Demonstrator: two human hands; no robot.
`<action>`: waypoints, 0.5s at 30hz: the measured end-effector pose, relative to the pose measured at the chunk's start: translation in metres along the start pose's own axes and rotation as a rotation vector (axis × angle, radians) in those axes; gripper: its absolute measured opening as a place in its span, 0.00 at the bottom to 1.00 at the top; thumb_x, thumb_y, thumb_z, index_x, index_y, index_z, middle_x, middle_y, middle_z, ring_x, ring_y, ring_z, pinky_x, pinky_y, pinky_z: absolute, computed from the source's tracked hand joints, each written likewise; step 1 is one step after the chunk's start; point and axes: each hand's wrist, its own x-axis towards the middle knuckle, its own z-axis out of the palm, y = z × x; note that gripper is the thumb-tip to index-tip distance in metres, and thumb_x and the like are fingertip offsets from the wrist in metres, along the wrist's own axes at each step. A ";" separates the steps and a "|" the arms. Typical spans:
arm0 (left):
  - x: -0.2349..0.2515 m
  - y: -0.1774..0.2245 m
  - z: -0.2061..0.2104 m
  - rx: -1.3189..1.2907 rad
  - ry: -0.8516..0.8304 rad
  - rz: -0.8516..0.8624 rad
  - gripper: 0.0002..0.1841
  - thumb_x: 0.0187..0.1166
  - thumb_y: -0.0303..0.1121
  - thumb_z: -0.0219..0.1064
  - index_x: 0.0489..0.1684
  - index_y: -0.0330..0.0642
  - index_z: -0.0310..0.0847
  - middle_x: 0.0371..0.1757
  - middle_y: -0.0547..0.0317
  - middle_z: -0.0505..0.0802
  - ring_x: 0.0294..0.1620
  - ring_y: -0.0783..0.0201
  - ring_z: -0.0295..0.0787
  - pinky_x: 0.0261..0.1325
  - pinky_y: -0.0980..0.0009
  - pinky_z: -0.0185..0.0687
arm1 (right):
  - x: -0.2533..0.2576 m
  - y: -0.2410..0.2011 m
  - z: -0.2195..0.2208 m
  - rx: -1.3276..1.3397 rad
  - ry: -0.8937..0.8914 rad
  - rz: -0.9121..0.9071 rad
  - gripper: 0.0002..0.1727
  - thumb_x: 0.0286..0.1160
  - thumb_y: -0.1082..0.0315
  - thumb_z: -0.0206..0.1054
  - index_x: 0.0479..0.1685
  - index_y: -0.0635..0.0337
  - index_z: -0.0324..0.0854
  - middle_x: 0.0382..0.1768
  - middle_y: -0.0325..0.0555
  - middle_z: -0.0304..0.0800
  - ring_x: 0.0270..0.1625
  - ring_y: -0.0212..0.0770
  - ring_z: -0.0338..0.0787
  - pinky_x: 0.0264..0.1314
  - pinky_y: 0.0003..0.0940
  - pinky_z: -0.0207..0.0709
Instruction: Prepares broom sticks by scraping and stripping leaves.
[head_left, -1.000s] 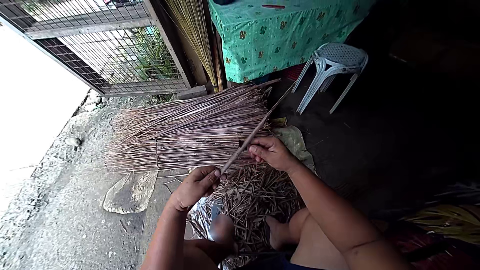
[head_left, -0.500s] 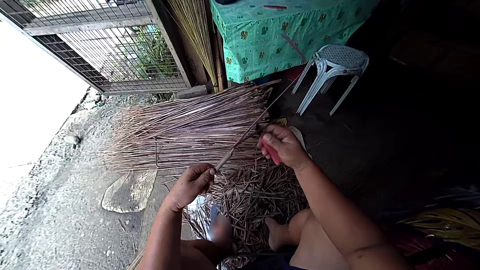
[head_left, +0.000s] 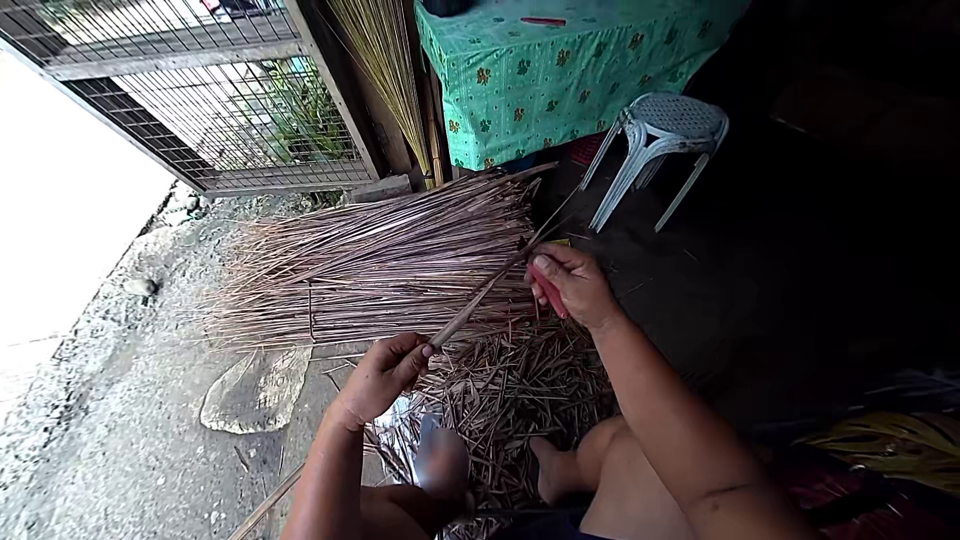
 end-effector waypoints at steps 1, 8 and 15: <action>-0.001 -0.001 -0.001 0.001 -0.003 0.005 0.16 0.90 0.43 0.58 0.48 0.41 0.88 0.23 0.72 0.86 0.16 0.79 0.74 0.20 0.82 0.72 | 0.001 -0.002 -0.006 -0.006 0.031 -0.011 0.14 0.91 0.65 0.56 0.60 0.61 0.83 0.35 0.46 0.91 0.23 0.33 0.85 0.23 0.26 0.82; 0.002 -0.002 0.001 0.033 0.030 -0.040 0.16 0.88 0.46 0.61 0.46 0.44 0.88 0.19 0.74 0.81 0.16 0.79 0.72 0.20 0.81 0.70 | 0.002 -0.014 -0.024 0.144 0.266 -0.020 0.16 0.95 0.57 0.47 0.65 0.48 0.78 0.36 0.39 0.87 0.25 0.32 0.84 0.26 0.25 0.82; 0.007 0.001 0.010 0.023 -0.032 -0.013 0.20 0.93 0.44 0.51 0.55 0.41 0.87 0.19 0.74 0.79 0.15 0.79 0.70 0.20 0.81 0.70 | -0.017 0.010 0.052 0.163 -0.261 0.150 0.11 0.87 0.67 0.60 0.51 0.65 0.84 0.31 0.45 0.92 0.24 0.33 0.87 0.28 0.28 0.85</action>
